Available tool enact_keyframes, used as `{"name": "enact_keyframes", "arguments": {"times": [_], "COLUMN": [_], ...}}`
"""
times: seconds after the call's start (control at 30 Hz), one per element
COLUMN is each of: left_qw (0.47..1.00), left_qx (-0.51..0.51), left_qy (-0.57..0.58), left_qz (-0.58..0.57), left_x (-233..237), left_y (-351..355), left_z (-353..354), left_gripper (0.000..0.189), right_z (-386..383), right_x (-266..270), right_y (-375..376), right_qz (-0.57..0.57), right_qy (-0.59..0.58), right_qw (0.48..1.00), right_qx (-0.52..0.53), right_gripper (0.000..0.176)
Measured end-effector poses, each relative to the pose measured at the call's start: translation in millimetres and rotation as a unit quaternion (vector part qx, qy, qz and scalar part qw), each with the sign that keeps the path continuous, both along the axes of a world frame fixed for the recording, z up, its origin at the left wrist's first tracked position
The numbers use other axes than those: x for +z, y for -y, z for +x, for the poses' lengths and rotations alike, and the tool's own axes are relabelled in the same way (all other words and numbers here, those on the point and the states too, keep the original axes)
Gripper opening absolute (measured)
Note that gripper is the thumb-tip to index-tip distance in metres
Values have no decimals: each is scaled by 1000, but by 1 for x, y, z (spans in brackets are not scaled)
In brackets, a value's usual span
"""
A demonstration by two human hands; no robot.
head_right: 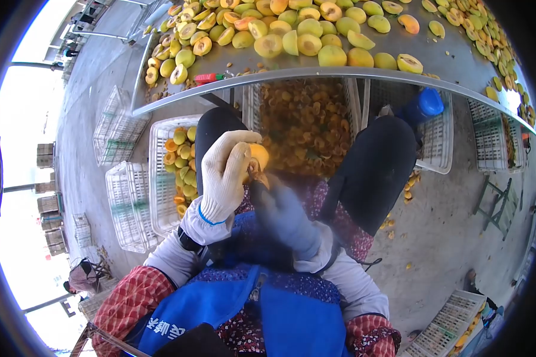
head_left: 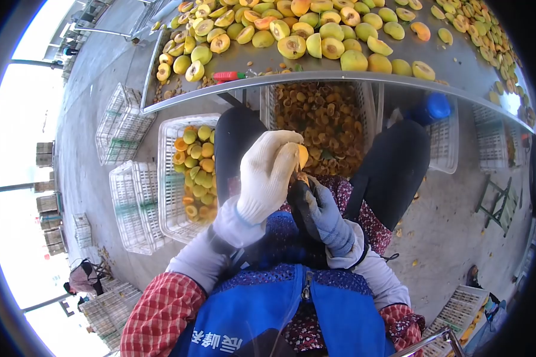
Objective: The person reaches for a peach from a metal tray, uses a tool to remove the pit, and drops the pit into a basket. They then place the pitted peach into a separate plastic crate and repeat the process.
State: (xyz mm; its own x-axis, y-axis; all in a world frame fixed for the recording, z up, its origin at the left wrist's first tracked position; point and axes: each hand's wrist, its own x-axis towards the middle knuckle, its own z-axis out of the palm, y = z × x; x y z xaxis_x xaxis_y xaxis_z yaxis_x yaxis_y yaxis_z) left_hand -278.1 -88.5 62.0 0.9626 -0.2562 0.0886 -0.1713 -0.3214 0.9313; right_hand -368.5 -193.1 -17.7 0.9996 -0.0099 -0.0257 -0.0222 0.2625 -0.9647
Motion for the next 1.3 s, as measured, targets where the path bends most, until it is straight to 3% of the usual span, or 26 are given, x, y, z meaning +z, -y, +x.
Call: {"name": "enact_keyframes", "arguments": {"times": [0.13, 0.17, 0.27, 0.33, 0.37, 0.47, 0.57, 0.67, 0.8, 0.93, 1.1, 1.17, 1.27, 1.3], "left_qw": [999, 996, 974, 948, 936, 960, 971, 976, 974, 972, 984, 987, 960, 964], "left_qx": [-4, -44, -122, -125, -72, -12, 24, 50, 93, 92, 36, 3, -20, -5], "left_qy": [-43, -73, -184, -279, -326, -268, -223, -199, -168, -153, -161, -157, -280, -264], "left_qz": [17, 1, -52, -88, -107, -81, -85, -73, -121, -153, -60, -19, -14, -25], "left_x": [-4, -1, 7, 7, 10, 0, -4, -5, -6, -4, -5, -2, -11, -11], "left_y": [2, 3, 1, 0, 5, 13, 20, 22, 30, 35, 27, 26, 19, 20], "left_z": [2, 5, 16, 20, 17, 8, 3, 0, -7, -12, -3, 3, 12, 10], "left_gripper": [20, 23, 30, 33, 30, 27, 24, 22, 21, 20, 22, 23, 23, 22], "right_z": [-2, -1, 4, 9, 9, 4, 0, -1, -11, -9, -10, -12, -12, -11], "right_x": [6, 13, 35, 34, 33, 9, 18, 1, -22, -14, -8, -15, -12, -14], "right_y": [3, 6, 21, 23, 23, 15, 8, 7, -3, 1, 6, 6, 10, 10], "right_qz": [22, 16, -261, -278, -286, -345, -180, 15, -77, -145, -204, -183, -157, -145], "right_qy": [-8, -28, 32, 9, -3, 153, -4, -78, 21, 64, 159, 109, 15, -4], "right_qw": [1000, 999, 963, 960, 958, 917, 980, 997, 996, 986, 964, 977, 987, 989], "right_qx": [-11, -14, -63, -28, -11, -126, -86, 0, -46, -56, -68, -28, 33, 41], "right_gripper": [30, 29, 28, 29, 30, 32, 26, 23, 46, 42, 46, 46, 47, 47]}}
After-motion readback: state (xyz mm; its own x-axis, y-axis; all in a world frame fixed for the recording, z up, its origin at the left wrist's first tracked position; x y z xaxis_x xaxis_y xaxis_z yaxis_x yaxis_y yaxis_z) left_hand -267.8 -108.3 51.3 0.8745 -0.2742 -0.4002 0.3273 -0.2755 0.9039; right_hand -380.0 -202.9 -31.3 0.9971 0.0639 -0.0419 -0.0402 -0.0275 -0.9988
